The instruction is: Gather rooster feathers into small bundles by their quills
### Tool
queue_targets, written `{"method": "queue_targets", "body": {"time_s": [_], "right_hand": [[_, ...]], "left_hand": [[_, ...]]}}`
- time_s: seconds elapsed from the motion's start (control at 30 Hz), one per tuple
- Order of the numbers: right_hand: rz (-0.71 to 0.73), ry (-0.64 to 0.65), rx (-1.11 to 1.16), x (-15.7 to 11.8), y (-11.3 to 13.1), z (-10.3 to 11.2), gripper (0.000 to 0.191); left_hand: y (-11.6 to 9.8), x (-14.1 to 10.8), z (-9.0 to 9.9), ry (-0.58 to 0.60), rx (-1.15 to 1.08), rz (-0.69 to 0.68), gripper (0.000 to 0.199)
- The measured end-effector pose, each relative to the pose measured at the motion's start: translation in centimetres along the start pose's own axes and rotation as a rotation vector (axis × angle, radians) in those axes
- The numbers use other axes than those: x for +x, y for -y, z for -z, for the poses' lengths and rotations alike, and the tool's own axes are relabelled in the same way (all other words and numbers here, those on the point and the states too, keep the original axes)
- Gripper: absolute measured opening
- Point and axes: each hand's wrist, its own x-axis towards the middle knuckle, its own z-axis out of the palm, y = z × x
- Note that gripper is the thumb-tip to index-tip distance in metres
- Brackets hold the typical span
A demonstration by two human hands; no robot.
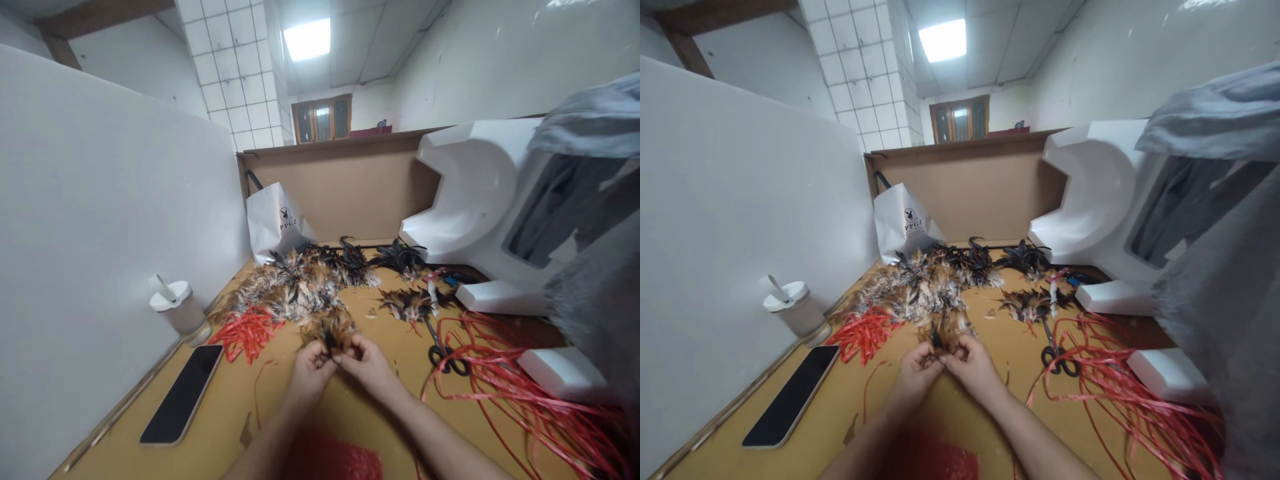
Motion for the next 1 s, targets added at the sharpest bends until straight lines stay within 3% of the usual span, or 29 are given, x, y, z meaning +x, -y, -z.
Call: {"method": "queue_targets", "body": {"time_s": [0.1,0.2,0.33,0.53,0.73,0.87,1.0], "right_hand": [[0.023,-0.086,-0.014,0.1,-0.4,-0.2,0.021],[0.004,-0.071,0.075,0.1,-0.3,0.0,0.022],[-0.065,0.020,0.270,-0.1,0.5,0.3,0.024],[-0.165,0.260,0.536,-0.8,1.2,0.2,0.026],[-0.137,-0.027,0.295,-0.2,0.5,-0.1,0.026],[-0.026,-0.064,0.135,0.0,0.3,-0.1,0.024],[0.042,-0.062,0.113,0.1,0.0,0.1,0.024]], "left_hand": [[0.5,0.1,0.2,0.028,0.048,-0.072,0.021],[0.9,0.3,0.3,0.071,0.015,-0.012,0.017],[0.6,0.2,0.5,0.098,-0.009,0.078,0.021],[-0.4,-0.4,0.7,0.262,-0.137,0.182,0.025],[-0.7,0.0,0.6,0.085,0.046,0.098,0.024],[-0.6,0.0,0.4,0.044,0.047,0.074,0.026],[-0.2,0.1,0.3,0.048,0.020,0.077,0.028]]}}
